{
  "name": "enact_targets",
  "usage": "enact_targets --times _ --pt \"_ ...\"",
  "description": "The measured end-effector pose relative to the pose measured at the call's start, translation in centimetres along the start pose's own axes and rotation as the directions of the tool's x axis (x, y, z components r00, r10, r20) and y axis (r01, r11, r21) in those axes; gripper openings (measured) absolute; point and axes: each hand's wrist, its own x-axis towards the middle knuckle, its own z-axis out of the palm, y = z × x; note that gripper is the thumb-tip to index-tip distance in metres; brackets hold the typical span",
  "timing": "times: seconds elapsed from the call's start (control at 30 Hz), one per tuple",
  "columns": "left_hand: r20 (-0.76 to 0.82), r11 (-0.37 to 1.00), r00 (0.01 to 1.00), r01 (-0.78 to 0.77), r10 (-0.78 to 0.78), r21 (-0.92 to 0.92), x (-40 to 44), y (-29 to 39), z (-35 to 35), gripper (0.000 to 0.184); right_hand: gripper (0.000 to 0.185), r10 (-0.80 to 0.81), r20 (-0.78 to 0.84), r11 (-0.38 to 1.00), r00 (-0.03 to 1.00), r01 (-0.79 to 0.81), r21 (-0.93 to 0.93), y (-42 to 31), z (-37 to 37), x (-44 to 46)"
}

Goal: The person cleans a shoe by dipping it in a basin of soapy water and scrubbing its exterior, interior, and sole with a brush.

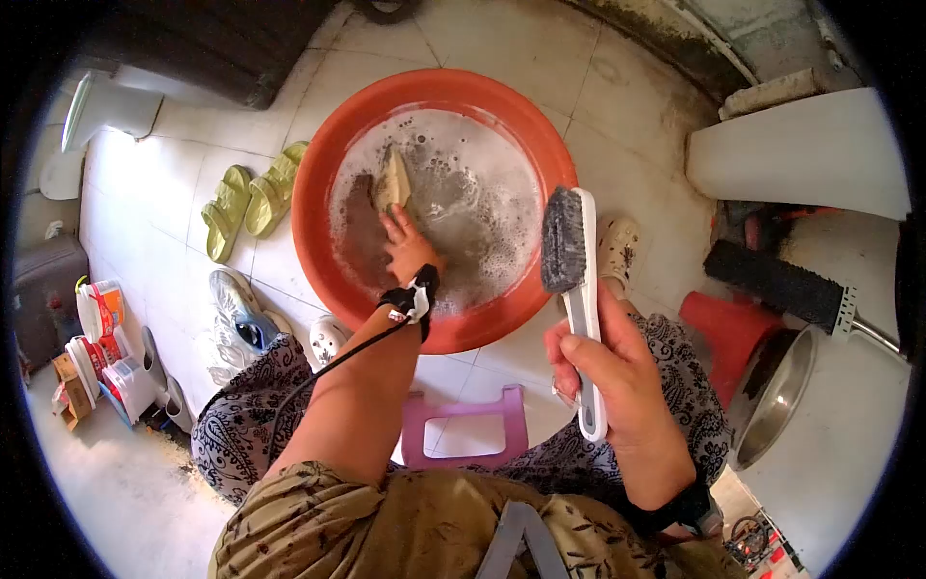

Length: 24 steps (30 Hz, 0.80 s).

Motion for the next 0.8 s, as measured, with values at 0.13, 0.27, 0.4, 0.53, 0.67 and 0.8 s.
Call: enact_targets --times 0.13,0.27,0.4,0.53,0.67,0.8 --pt "0.115 0.993 0.993 -0.025 0.012 0.118 3.2 -1.3 2.2 0.084 0.055 0.006 0.005 1.0 1.0 -0.006 0.03 0.2 0.0 0.4" --pt "0.456 0.95 0.879 -0.25 0.141 0.187 6.2 -1.1 4.0 0.079 0.054 0.028 -0.011 0.999 1.0 -0.028 0.033 -0.1 0.0 0.6" --pt "-0.135 0.777 0.969 -0.247 0.208 -0.578 5.3 -5.3 2.4 0.102 0.054 0.001 0.008 0.999 1.0 -0.001 0.042 -0.2 0.1 0.2" --pt "0.13 0.436 0.968 0.023 0.216 -0.9 4.8 -7.2 0.8 0.098 0.053 -0.054 0.051 0.999 0.997 0.054 -0.003 -0.2 0.3 -0.4" --pt "0.176 -0.098 0.891 0.237 0.418 -0.967 0.4 -6.2 -3.0 0.083 0.05 -0.12 0.029 0.993 0.992 0.119 0.023 0.4 0.2 -0.3" --pt "0.374 -0.32 0.736 0.613 0.564 -0.723 -1.0 -7.2 -3.0 0.065 0.007 -0.124 -0.027 0.99 0.992 0.122 -0.077 1.8 0.1 0.9"
